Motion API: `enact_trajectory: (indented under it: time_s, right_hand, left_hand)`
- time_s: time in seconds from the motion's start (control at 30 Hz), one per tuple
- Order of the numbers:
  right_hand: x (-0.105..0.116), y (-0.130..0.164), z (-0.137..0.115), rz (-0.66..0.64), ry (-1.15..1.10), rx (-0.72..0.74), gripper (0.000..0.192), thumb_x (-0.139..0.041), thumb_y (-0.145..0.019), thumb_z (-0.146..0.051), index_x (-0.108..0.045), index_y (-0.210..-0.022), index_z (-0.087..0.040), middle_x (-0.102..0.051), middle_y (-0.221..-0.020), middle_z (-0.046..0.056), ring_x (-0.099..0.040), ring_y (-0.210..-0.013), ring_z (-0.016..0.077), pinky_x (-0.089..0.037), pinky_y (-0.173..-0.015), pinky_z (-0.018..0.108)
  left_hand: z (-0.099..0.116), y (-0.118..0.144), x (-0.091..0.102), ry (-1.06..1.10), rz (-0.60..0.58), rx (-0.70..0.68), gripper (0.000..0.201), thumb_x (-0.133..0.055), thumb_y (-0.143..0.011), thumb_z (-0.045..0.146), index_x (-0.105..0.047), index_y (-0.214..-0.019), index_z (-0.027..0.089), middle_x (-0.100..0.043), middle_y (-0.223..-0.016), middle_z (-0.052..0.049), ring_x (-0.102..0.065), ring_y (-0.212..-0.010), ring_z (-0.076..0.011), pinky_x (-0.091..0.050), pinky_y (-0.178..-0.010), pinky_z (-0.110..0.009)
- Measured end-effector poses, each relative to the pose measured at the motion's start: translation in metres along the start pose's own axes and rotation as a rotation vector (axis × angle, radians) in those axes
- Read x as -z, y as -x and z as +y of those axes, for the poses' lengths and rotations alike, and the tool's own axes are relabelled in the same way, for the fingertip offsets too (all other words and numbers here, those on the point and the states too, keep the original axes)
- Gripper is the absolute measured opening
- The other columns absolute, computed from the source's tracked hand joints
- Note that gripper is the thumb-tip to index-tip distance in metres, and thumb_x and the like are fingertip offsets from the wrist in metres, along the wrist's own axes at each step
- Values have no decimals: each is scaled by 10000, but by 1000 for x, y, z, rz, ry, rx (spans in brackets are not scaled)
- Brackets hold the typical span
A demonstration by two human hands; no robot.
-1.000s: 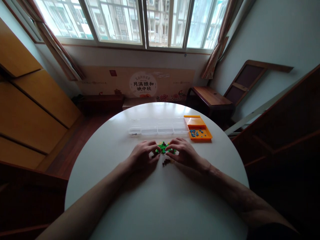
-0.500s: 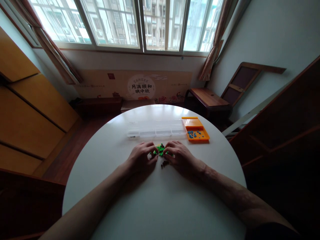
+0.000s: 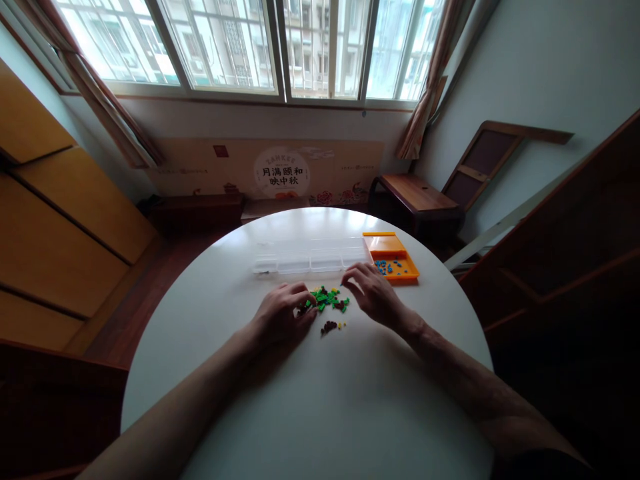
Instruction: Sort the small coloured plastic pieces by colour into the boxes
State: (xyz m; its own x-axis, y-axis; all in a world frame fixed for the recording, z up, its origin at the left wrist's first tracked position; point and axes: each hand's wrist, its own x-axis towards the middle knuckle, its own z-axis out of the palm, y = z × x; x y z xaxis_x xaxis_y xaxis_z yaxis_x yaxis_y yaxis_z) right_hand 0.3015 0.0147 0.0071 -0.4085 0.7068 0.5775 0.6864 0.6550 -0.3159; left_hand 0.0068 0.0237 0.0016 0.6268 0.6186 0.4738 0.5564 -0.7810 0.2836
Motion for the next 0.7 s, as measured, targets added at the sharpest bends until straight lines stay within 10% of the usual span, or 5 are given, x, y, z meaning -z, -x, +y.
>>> enact_trajectory:
  time_s: [0.33, 0.7]
  right_hand:
    - [35, 17, 96, 189, 254, -434, 92, -588, -984, -233, -674, -953, -220, -730, -1008, 127, -624, -970, 326, -512, -916, 470]
    - [31, 12, 82, 219, 146, -402, 129, -666, -968, -352, -668, -946, -224, -732, -972, 86, -655, -922, 292, -519, -914, 449]
  left_hand:
    - [1, -3, 2, 12, -8, -16, 89, -694, -955, 213, -773, -930, 245, -744, -945, -22, -648, -766, -166, -503, -755, -308]
    - [-3, 2, 1, 9, -35, 16, 109, -697, -937, 222, -774, -1007, 254, -749, -993, -35, -671, -828, -194, -518, -792, -321]
